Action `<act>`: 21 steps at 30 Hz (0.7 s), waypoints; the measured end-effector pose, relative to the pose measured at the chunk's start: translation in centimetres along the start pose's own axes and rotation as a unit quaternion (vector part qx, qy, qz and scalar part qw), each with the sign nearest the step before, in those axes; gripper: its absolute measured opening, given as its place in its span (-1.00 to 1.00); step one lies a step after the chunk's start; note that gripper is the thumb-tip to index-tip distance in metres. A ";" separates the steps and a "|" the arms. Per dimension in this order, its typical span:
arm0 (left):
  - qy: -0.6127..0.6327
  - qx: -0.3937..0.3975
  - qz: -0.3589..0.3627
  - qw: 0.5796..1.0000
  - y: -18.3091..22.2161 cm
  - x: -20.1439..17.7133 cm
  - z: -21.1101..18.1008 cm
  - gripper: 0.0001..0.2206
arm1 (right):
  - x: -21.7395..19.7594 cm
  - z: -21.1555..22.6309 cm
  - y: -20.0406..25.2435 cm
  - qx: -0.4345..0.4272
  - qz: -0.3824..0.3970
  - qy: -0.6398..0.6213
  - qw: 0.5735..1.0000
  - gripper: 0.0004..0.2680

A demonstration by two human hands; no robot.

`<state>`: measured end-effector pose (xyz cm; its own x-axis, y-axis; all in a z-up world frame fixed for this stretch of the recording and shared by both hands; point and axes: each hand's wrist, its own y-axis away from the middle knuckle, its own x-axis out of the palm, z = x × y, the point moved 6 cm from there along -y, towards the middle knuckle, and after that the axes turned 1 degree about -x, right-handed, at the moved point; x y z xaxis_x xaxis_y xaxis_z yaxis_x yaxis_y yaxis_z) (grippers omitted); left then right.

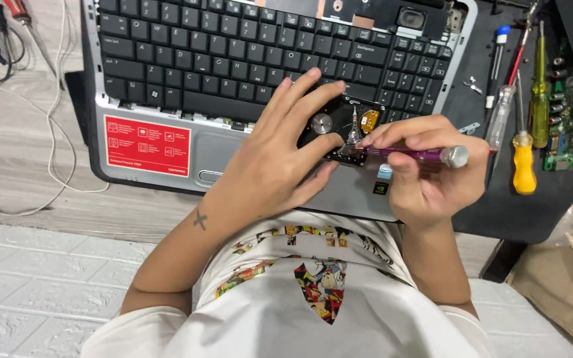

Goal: Disassembling a laptop by removing screws with a screwdriver and handling the internal hard drive.

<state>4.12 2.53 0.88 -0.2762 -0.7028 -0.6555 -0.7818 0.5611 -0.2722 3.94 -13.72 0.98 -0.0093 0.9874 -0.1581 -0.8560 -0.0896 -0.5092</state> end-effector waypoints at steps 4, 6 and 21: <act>-0.075 0.002 0.026 0.997 -0.3 0.4 0.0 -0.86 | -0.2 -0.2 0.2 -0.009 -0.001 -0.011 1.000 -0.84; -0.091 0.001 0.030 0.995 -0.3 0.5 0.1 -0.85 | -0.1 -0.3 0.4 -0.013 0.006 -0.013 1.000 -0.85; -0.030 -0.016 0.019 0.999 -0.4 0.3 0.7 -0.86 | 0.0 -0.3 0.4 -0.008 0.001 -0.027 1.000 -0.85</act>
<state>4.76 2.45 0.28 -0.2732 -0.6531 -0.7063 -0.7890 0.5721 -0.2239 3.77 -13.77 0.48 -0.0390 0.9927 -0.1144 -0.8476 -0.0935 -0.5223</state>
